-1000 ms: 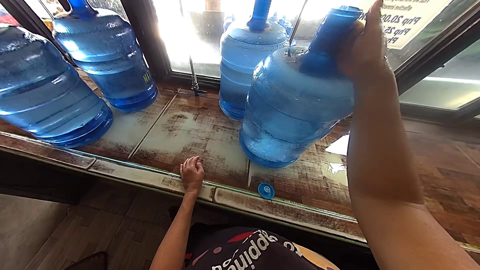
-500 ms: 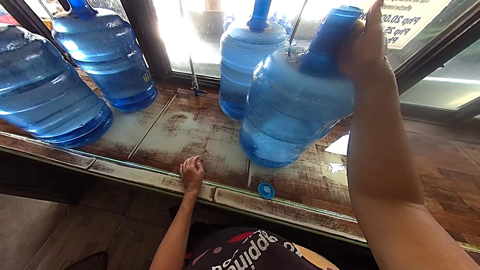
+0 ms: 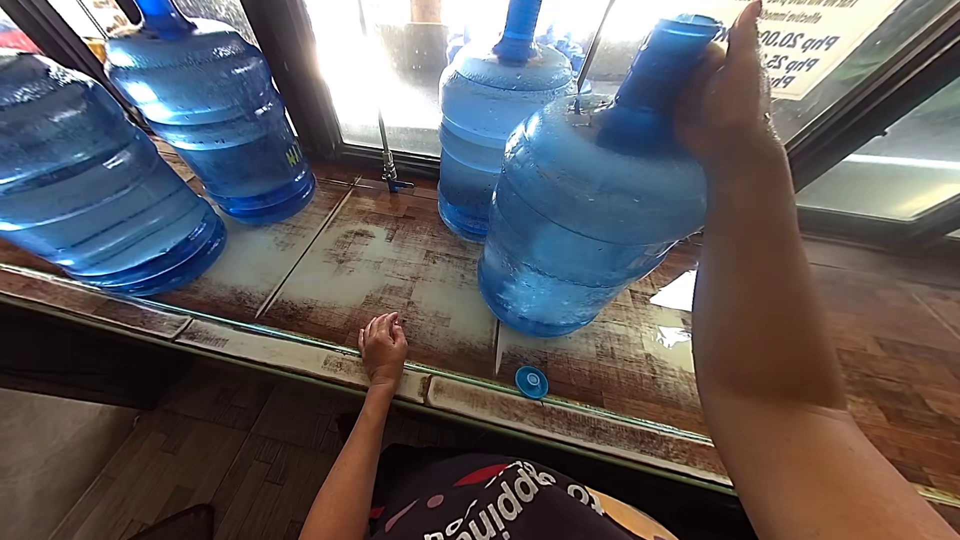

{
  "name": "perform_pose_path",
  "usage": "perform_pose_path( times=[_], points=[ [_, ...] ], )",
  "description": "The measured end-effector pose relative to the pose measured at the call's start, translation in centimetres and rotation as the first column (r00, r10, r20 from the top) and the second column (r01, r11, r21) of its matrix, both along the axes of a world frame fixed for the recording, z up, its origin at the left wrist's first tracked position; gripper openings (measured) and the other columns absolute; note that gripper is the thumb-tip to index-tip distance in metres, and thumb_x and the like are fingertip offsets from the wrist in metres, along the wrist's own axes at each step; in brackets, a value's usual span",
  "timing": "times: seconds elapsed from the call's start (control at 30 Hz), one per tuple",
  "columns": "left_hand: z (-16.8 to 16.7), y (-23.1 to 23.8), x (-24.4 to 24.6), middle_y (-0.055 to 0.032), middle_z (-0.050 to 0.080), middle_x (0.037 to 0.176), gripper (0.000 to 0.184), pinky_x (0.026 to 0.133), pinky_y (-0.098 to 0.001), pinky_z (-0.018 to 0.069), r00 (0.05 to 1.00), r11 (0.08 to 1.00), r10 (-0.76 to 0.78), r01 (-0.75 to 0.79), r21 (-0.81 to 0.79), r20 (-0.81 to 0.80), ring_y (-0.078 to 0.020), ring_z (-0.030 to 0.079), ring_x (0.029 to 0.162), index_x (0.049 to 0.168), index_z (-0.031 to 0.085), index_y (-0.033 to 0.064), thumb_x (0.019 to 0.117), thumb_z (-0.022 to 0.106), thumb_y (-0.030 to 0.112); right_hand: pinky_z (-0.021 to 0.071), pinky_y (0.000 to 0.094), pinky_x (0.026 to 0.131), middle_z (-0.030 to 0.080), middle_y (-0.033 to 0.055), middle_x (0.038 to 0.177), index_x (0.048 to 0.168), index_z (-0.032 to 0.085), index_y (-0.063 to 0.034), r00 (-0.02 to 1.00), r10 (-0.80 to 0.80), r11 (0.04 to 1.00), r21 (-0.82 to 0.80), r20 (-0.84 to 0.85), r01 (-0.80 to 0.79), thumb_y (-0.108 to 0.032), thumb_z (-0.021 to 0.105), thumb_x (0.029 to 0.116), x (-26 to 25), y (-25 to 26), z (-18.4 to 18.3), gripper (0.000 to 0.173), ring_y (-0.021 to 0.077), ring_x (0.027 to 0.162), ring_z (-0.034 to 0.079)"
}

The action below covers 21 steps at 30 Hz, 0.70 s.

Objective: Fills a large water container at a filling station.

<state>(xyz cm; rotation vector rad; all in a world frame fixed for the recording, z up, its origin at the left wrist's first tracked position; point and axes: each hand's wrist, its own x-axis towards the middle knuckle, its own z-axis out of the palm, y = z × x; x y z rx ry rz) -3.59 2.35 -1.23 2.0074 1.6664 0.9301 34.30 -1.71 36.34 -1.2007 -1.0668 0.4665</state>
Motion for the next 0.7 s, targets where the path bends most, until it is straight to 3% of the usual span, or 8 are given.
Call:
perform_pose_path(
  times=[0.4, 0.7],
  points=[
    [0.02, -0.02, 0.02, -0.0171, 0.067, 0.134, 0.034, 0.119, -0.061, 0.0297, 1.0, 1.0, -0.001, 0.001, -0.004, 0.006, -0.0391, 0.056, 0.135, 0.126, 0.071, 0.005, 0.1046, 0.048, 0.015, 0.0504, 0.0313, 0.098, 0.063, 0.0078, 0.123, 0.141, 0.045, -0.0041, 1.0, -0.013, 1.0, -0.018, 0.017, 0.013, -0.047, -0.004, 0.1087, -0.03, 0.01, 0.04, 0.072, 0.0116, 0.114, 0.062],
    [-0.11, 0.08, 0.02, -0.0159, 0.068, 0.134, 0.033, 0.119, -0.06, 0.0299, 1.0, 1.0, 0.0, 0.0, -0.003, -0.001, -0.0378, 0.056, 0.135, 0.126, 0.071, 0.005, 0.1043, 0.049, 0.015, 0.0518, 0.0332, 0.096, 0.065, 0.0073, 0.119, 0.138, 0.047, -0.0041, 1.0, 0.017, 1.0, 0.011, 0.017, -0.017, -0.047, -0.003, 0.1088, 0.0, 0.0, -0.09, 0.073, 0.0127, 0.11, 0.064]
  ],
)
